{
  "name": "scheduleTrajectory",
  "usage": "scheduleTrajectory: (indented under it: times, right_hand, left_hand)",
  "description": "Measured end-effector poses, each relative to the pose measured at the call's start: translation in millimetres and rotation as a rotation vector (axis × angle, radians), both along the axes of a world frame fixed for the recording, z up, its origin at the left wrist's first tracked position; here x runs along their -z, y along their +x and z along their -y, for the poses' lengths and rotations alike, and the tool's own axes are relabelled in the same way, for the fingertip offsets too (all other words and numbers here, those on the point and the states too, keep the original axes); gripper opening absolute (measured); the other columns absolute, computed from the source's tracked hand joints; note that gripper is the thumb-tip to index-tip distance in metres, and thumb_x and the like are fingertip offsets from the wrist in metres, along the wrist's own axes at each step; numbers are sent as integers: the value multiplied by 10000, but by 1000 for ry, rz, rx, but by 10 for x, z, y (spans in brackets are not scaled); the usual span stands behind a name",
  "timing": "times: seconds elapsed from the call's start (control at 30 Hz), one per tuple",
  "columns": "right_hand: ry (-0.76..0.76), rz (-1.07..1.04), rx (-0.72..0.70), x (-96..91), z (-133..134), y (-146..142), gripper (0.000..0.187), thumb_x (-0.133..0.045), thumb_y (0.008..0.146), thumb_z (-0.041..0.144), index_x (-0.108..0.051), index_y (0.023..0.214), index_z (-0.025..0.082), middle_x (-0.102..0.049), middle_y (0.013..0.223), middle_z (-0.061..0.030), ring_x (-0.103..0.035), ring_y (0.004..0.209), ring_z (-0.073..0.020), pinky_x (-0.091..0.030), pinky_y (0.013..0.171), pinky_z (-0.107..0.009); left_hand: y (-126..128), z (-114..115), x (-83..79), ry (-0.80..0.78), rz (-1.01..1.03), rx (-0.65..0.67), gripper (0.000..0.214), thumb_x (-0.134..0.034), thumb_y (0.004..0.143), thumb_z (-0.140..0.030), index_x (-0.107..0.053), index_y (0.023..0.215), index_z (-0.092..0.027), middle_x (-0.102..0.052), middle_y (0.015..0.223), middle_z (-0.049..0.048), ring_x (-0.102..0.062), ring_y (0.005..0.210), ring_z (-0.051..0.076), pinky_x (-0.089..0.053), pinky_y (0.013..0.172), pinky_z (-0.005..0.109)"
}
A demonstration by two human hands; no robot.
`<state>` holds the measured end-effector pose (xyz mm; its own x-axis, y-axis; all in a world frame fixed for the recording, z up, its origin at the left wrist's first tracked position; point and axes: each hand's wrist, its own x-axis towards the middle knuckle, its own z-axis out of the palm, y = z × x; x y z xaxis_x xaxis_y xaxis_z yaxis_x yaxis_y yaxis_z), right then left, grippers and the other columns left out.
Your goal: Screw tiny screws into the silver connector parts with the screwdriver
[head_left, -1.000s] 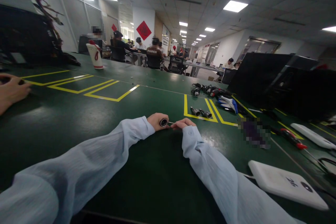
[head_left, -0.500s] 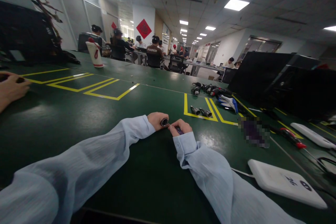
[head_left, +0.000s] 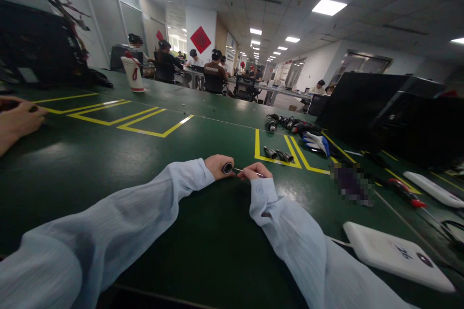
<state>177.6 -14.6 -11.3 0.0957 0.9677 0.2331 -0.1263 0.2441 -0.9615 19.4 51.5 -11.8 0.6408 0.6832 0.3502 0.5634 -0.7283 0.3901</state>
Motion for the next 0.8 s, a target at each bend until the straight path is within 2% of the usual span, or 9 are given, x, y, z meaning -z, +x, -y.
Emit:
scheduleTrajectory:
  times: [0.07,0.13,0.33,0.5,0.57,0.67,0.73,0.8]
  right_hand:
    - [30,112,67,-19,51,-33,111,-601,605,211,-534,519,185,-639,502,23,-546,463,-110,-432,488,-227]
    - [32,125,61,-27,63,-39,116,-595,613,200,-534,515,186,-637,506,26,-547,473,-108,-434,498,-227]
    - [-186,-221,-194,8,-79,64,121,-591,609,165,-511,518,174,-652,488,1,-579,428,-104,-477,492,-226]
    - [-177,-256,-231,43,-104,69,123,-622,592,191,-510,545,174,-663,509,-2,-583,428,-99,-477,474,-209]
    - [-113,-241,-203,34,-71,53,115,-624,601,208,-522,559,176,-660,507,7,-586,442,-103,-483,488,-219]
    - [-13,-111,-78,0,-4,18,115,-611,617,214,-531,545,175,-647,490,18,-565,429,-100,-471,473,-223]
    - [19,7,14,-19,32,-7,122,-604,619,199,-531,525,173,-638,483,23,-549,424,-95,-453,460,-214]
    - [27,64,42,-23,40,-16,125,-599,620,191,-531,516,173,-635,483,26,-545,428,-93,-441,454,-207]
  left_hand:
    - [1,9,-6,18,-25,-14,197,-573,663,-338,-520,635,-151,-487,562,-37,-441,525,84,-298,485,185]
    - [-2,15,-11,26,-28,-9,191,-570,665,-334,-520,632,-153,-481,563,-38,-436,525,82,-297,486,186]
    - [-8,2,5,-33,81,59,228,-585,647,-353,-514,630,-137,-486,568,-35,-432,529,78,-307,492,184]
    - [2,8,8,-42,157,88,176,-555,664,-293,-500,620,-131,-485,568,-34,-436,530,74,-328,509,184]
    - [4,18,0,-28,143,64,177,-555,669,-295,-501,621,-133,-490,569,-33,-441,532,76,-329,512,185]
    - [6,33,-13,7,68,7,183,-572,665,-313,-515,631,-142,-499,573,-33,-448,536,83,-319,505,187]
    - [6,38,-18,38,4,-22,170,-574,665,-311,-524,638,-151,-498,574,-33,-449,537,87,-311,500,189]
    - [6,38,-19,69,-43,-30,162,-568,672,-311,-530,642,-157,-494,575,-32,-448,537,90,-308,501,192]
